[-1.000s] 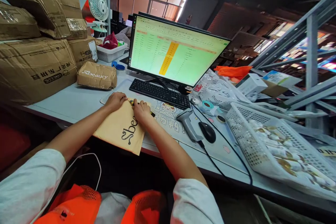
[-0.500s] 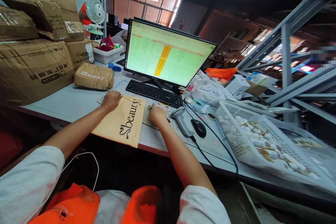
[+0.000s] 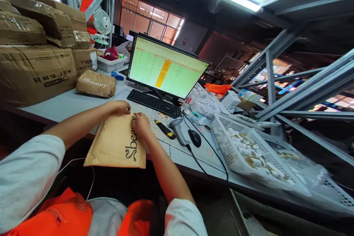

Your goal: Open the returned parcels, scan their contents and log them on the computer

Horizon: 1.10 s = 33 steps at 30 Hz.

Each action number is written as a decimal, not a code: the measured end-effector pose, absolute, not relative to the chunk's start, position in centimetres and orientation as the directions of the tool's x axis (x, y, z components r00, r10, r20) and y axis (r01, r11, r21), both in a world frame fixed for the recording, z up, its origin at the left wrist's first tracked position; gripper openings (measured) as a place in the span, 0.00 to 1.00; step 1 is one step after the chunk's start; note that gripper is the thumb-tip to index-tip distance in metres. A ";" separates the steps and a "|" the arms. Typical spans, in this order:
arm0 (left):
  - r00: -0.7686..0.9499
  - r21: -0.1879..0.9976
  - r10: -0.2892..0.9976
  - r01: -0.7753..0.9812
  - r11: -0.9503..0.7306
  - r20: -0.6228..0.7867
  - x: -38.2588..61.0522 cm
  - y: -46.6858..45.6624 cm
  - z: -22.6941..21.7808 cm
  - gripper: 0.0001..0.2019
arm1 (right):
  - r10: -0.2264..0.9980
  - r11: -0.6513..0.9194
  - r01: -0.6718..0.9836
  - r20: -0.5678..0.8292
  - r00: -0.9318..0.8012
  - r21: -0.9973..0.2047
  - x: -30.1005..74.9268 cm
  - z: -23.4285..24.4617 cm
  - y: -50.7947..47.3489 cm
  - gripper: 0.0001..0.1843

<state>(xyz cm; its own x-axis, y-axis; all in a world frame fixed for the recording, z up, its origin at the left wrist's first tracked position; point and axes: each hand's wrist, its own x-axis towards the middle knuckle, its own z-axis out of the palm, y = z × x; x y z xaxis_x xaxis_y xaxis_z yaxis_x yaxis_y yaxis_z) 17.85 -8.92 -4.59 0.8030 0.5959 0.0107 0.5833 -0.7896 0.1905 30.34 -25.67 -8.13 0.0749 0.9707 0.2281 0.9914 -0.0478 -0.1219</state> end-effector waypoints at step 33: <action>0.905 -0.017 0.072 0.087 -0.996 0.419 5.7 -29.8 -3.3 0.14 | 0.755 0.460 0.885 0.556 -0.348 -0.070 24.9 -6.8 -45.6 0.06</action>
<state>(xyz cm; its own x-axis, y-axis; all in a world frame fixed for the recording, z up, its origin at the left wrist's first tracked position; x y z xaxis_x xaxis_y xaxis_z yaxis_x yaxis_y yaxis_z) 5.70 -29.79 -3.26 0.9050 0.0719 0.4194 0.0869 -0.9961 -0.0167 24.86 -45.61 -6.78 -0.3480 0.7545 0.5564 0.8852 0.4600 -0.0702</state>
